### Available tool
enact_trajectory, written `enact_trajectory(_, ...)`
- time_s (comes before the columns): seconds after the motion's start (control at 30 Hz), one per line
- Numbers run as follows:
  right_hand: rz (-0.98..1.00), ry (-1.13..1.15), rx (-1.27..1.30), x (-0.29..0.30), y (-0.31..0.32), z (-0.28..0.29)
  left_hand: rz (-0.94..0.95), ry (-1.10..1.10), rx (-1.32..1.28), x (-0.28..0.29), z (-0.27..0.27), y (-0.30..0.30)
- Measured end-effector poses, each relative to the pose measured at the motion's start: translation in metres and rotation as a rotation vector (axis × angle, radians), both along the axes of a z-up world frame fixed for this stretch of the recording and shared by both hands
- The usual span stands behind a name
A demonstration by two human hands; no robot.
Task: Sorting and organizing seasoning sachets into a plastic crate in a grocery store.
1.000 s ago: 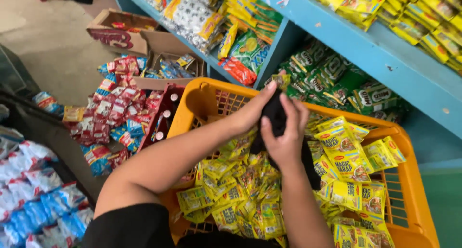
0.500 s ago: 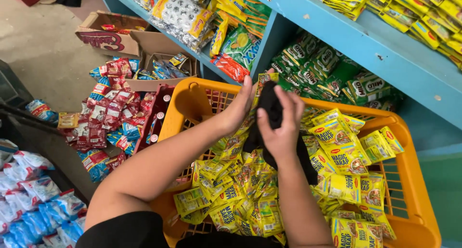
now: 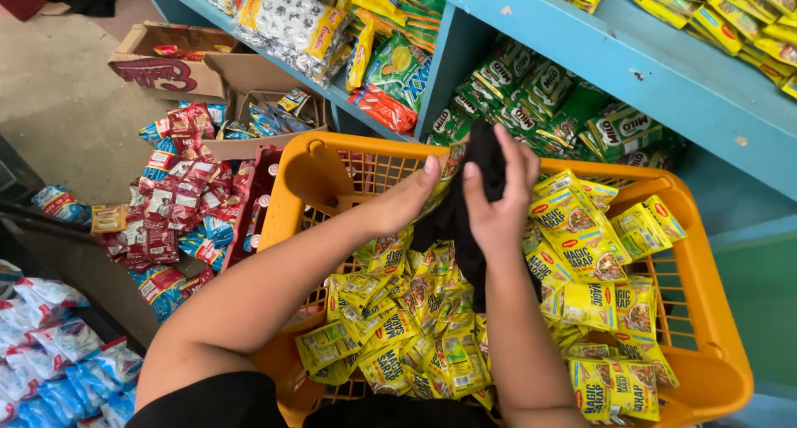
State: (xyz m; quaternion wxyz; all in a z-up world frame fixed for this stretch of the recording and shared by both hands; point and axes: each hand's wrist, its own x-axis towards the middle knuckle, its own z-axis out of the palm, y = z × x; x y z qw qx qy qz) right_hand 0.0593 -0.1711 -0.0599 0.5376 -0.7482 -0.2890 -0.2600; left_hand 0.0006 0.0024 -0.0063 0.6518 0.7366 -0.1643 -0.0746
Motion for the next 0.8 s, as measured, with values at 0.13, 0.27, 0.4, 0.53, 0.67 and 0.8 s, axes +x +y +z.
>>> enact_trajectory(0.13,-0.021,-0.032,0.009,-0.013,0.006,0.005,-0.012,-0.036,-0.029,0.001,0.005,-0.008)
enact_trajectory(0.27,-0.003,-0.138,-0.109,-0.023,0.019,0.003,0.026,-0.060,-0.045,0.001,0.000,-0.001)
enact_trajectory(0.4,0.025,-0.058,-0.028,-0.011,0.012,0.001,0.068,-0.059,-0.081,0.017,-0.056,0.003)
enact_trajectory(0.53,-0.004,-0.038,-0.015,-0.016,0.015,0.003,0.036,-0.208,-0.130,0.008,-0.012,-0.006)
enact_trajectory(0.67,0.035,-0.151,-0.158,-0.030,0.029,-0.001,0.139,-0.157,-0.507,0.011,-0.015,-0.007)
enact_trajectory(0.8,0.087,-0.086,-0.131,-0.018,0.020,-0.004,0.196,-0.123,-0.643,0.012,-0.013,-0.007)
